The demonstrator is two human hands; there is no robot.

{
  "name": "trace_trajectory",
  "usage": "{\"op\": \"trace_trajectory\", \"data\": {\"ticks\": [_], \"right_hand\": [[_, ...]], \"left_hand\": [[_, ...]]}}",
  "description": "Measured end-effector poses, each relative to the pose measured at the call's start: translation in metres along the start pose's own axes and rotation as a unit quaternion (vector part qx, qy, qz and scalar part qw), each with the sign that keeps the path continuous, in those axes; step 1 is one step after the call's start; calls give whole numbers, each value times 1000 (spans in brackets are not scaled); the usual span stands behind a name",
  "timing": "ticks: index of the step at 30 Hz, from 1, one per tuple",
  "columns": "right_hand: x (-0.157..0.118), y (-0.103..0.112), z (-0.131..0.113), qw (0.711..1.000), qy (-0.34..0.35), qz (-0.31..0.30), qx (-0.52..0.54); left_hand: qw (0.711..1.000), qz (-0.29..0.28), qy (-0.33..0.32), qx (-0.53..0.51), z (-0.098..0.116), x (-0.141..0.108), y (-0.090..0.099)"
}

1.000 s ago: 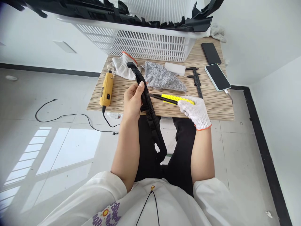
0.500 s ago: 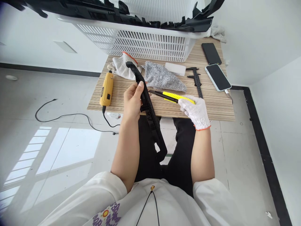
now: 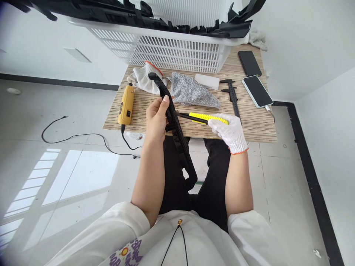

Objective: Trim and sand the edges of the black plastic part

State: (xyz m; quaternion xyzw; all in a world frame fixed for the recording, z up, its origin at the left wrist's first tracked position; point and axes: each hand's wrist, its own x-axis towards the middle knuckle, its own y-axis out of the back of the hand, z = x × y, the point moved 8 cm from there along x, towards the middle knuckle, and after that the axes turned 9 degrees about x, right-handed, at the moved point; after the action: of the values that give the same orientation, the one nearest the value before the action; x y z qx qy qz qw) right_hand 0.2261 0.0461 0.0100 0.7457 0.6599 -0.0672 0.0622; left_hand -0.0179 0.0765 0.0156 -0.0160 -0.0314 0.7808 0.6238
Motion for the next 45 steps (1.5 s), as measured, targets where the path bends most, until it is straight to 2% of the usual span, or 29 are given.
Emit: {"op": "trace_trajectory", "data": {"ticks": [3, 8, 12, 16, 21, 24, 29, 33, 37, 41, 45], "right_hand": [[0, 6, -3, 999, 22, 35, 20], [0, -4, 2, 999, -19, -35, 6], [1, 5, -1, 999, -3, 15, 33], [1, -5, 5, 998, -42, -47, 9], [1, 2, 0, 1000, -17, 5, 22], [0, -5, 4, 998, -41, -43, 8], [0, 0, 1, 999, -21, -13, 22], [-1, -9, 5, 997, -48, -65, 1], [0, 1, 2, 999, -20, -1, 26], [1, -3, 6, 999, -35, -22, 11], [1, 4, 2, 999, -8, 27, 20]], "left_hand": [[1000, -4, 2, 0, 0, 0, 0], [1000, -3, -3, -6, 1, -1, 0], [1000, -3, -5, -12, 1, -1, 1], [1000, -3, 5, -5, 0, -1, 1], [1000, 5, 8, -1, 0, -1, 1], [1000, 4, 6, -6, 1, -1, 1], [1000, 1, 6, -5, 0, 0, 1], [1000, -1, 3, -8, 0, 0, 0], [1000, 3, 0, 4, -1, 0, 1], [1000, -2, 4, 2, 0, -1, 1], [1000, 1, 7, 0, -1, 0, 1]]}}
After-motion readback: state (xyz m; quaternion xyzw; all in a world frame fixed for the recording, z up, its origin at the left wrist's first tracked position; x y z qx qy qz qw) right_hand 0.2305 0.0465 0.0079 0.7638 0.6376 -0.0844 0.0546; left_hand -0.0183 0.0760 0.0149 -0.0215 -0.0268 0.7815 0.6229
